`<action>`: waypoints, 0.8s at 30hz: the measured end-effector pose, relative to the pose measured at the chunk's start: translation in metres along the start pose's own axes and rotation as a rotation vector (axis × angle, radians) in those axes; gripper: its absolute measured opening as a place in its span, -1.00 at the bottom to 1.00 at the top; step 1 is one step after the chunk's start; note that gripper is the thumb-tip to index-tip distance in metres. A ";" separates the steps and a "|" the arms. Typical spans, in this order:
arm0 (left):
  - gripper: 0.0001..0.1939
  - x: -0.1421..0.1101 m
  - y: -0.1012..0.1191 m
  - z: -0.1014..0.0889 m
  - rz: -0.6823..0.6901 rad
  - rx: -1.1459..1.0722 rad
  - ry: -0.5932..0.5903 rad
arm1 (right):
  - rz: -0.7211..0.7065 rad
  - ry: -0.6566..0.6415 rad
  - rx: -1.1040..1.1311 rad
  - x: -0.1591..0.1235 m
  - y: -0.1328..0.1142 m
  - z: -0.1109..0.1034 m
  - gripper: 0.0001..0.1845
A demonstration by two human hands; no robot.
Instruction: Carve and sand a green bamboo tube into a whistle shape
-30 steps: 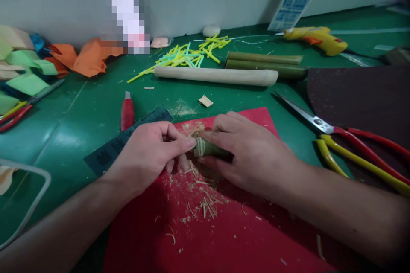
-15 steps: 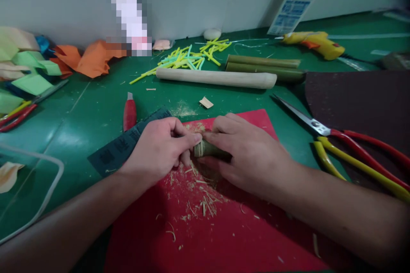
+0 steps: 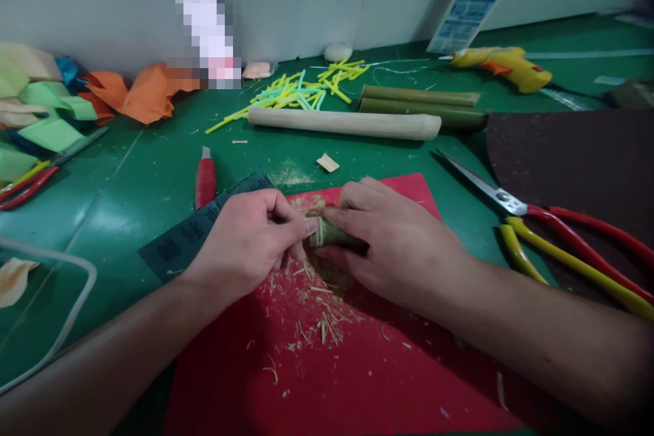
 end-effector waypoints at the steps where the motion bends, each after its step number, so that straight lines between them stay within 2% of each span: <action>1: -0.75 -0.001 -0.001 0.000 0.004 0.010 -0.012 | -0.002 0.001 0.001 0.000 0.000 0.000 -0.79; 12: -0.73 0.002 0.000 0.002 -0.017 -0.009 0.011 | -0.030 -0.001 -0.048 0.000 -0.002 -0.001 -0.80; 18: -0.73 -0.002 -0.008 0.002 0.000 -0.021 -0.037 | -0.016 -0.010 -0.028 0.001 0.001 -0.001 -0.80; 20: -0.75 0.000 -0.007 0.001 0.012 -0.011 -0.006 | -0.013 -0.011 -0.025 0.001 0.001 -0.001 -0.80; 24: -0.78 0.003 0.004 -0.005 0.066 0.058 0.141 | -0.022 -0.003 -0.035 0.002 -0.001 0.001 -0.79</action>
Point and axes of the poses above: each hand's wrist, its own x-axis towards the middle knuckle, its own z-axis out of the palm, y = z × x, the point moved 7 cm from there along x, towards the middle knuckle, and after that the axes turned 13 degrees about -z, right-handed, at the moved point
